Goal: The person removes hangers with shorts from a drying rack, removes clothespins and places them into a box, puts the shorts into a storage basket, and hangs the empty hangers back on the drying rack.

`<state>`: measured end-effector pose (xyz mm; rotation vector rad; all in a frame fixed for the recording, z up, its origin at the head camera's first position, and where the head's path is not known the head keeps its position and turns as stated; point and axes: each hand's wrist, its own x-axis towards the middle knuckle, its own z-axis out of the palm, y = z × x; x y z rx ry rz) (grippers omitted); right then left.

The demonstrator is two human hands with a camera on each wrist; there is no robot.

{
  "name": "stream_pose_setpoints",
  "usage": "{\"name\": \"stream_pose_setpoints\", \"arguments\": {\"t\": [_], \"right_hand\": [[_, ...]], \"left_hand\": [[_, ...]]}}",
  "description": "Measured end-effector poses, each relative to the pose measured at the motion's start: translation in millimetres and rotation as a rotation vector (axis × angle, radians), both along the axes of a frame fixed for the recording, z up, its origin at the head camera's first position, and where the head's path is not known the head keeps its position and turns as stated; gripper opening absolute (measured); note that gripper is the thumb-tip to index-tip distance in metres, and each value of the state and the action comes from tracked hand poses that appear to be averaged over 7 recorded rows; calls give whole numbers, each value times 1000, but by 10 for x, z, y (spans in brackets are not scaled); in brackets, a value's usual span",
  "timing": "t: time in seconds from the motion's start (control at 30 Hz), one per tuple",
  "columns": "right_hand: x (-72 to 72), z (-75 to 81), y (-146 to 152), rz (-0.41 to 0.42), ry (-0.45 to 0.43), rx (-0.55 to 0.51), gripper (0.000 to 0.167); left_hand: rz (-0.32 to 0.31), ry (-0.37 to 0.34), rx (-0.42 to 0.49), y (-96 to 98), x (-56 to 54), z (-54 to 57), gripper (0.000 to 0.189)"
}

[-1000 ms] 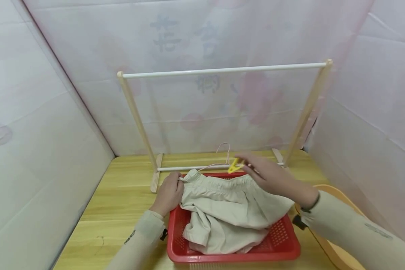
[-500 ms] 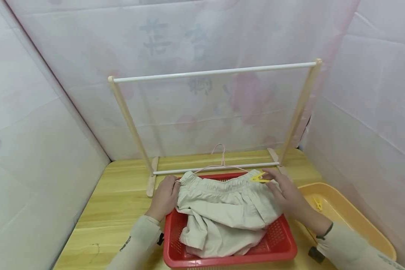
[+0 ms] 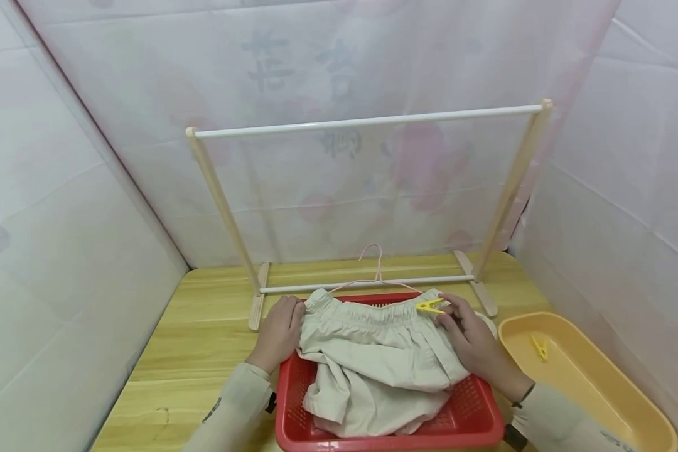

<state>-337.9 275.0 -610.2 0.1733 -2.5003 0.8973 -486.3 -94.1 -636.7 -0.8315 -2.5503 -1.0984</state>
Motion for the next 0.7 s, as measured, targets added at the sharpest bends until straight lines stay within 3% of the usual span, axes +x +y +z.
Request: {"name": "stream_pose_setpoints", "arguments": {"t": [0.7], "right_hand": [[13,14,-28,18,19,-73,30]], "left_hand": [[14,-6,-19,1,17,4,25]]}}
